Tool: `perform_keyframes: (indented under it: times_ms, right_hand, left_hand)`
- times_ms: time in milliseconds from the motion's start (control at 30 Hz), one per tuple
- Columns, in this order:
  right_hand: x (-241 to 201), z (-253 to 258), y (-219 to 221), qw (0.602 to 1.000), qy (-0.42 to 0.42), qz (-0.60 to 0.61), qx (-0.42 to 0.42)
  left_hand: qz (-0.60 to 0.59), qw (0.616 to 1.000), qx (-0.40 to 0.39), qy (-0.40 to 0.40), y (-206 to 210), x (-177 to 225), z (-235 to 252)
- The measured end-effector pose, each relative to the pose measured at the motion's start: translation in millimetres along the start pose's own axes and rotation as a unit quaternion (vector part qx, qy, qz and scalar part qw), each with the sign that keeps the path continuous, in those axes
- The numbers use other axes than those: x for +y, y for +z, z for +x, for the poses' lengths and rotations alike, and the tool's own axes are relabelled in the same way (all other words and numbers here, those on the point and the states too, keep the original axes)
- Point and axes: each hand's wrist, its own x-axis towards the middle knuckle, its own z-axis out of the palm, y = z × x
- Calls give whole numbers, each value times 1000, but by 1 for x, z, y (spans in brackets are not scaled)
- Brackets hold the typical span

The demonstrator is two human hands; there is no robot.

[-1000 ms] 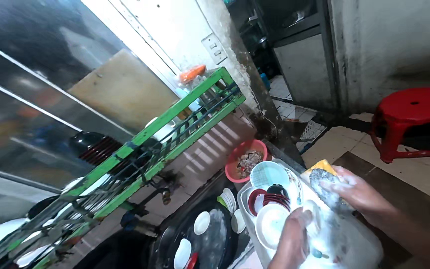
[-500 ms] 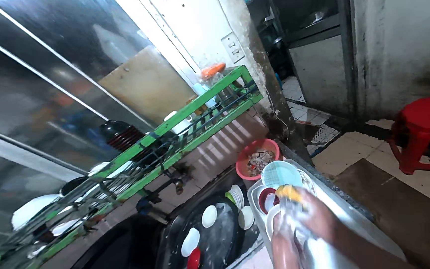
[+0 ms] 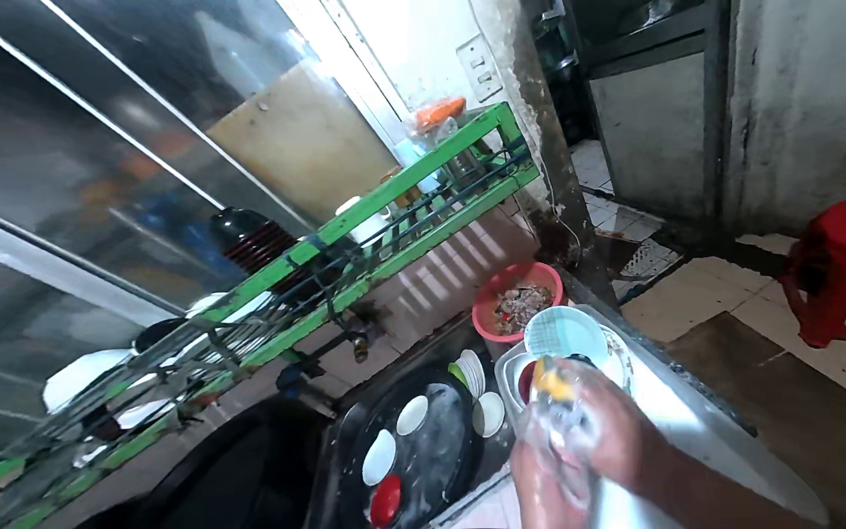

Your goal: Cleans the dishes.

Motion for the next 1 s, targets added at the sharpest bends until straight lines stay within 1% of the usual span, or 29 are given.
perform_keyframes:
  times_ms: [33, 67, 100, 133, 167, 200, 233, 267, 300, 333, 367, 400, 467, 500, 533, 567, 600, 633, 667, 700, 733, 767, 800, 833, 867, 900, 933, 967, 1000]
  right_hand:
    - [-5, 1, 2, 1000, -20, -15, -15]
    - [-8, 5, -2, 999, 2, 11, -35]
    - [-6, 13, -10, 995, 55, 79, -37]
    - [-2, 21, -20, 976, 128, 174, -23]
    - [4, 29, -29, 944, 196, 265, -2]
    - [7, 34, -39, 916, 247, 316, 6]
    - [6, 37, -48, 907, 265, 327, 13]
    - [1, 37, -55, 913, 260, 314, 16]
    - [-6, 36, -60, 926, 244, 289, 12]
    - [-11, 35, -62, 934, 230, 274, -4]
    - [-15, 33, -61, 936, 223, 271, -29]
    - [-15, 32, -58, 933, 223, 275, -60]
    - [-5, 32, -51, 938, 214, 250, -111]
    - [2, 34, -48, 951, 198, 199, -127]
    - [6, 34, -43, 968, 174, 117, -138]
    - [8, 30, -39, 976, 149, 22, -156]
    - [5, 22, -34, 974, 121, -59, -182]
    - [2, 7, -27, 974, 72, -115, -183]
    - [3, -13, -14, 981, -11, -144, -127]
    - [12, -29, 5, 980, -123, -158, -10]
    - [17, -35, 19, 965, -197, -161, 69]
    - [18, -35, 23, 957, -228, -158, 91]
    - [18, -32, 19, 960, -220, -163, 51]
    - [15, -26, 8, 967, -185, -174, -33]
    - [10, -15, -7, 961, -135, -198, -139]
    - [7, -5, -17, 944, -98, -231, -214]
    - [3, -1, -21, 931, -76, -254, -252]
    - [-3, -4, -23, 927, -65, -258, -266]
    - [-3, -13, -19, 939, -87, -247, -224]
  left_hand:
    - [30, 999, -9, 8, 1, -1, -3]
    - [33, 999, -18, 5, 2, 0, -5]
    - [27, 999, -29, 8, 2, -1, -5]
    - [23, 998, -60, 20, -1, -2, -6]
    - [22, 994, -101, 46, -6, -4, -5]
    - [15, 988, -138, 69, -11, -7, -1]
    - [1, 983, -169, 65, -16, -11, 7]
    - [-20, 981, -192, 29, -21, -13, 15]
    - [-59, 978, -200, -33, -23, -15, 22]
    - [-85, 974, -186, -95, -21, -15, 27]
    - [-105, 970, -165, -140, -19, -15, 30]
    - [-122, 969, -142, -165, -17, -15, 32]
    - [-140, 970, -95, -175, -13, -15, 36]
    - [-145, 971, -87, -170, -12, -14, 40]
    - [-142, 973, -82, -162, -11, -12, 43]
    - [-138, 976, -75, -154, -8, -10, 43]
    - [-142, 976, -71, -149, -5, -7, 43]
    - [-145, 976, -71, -143, -2, -6, 43]
    - [-149, 976, -80, -137, 0, -7, 43]
    - [-155, 974, -93, -137, -1, -9, 43]
    - [-163, 971, -104, -142, -3, -12, 42]
    - [-169, 968, -107, -151, -4, -15, 39]
    - [-166, 968, -96, -159, -2, -18, 34]
    - [-158, 970, -84, -162, 1, -20, 29]
    - [-149, 973, -79, -155, 3, -21, 27]
    - [-133, 979, -78, -132, 4, -21, 27]
    - [-111, 986, -75, -103, 4, -19, 28]
    - [-89, 990, -76, -81, 2, -16, 30]
    - [-79, 991, -83, -72, 0, -13, 32]
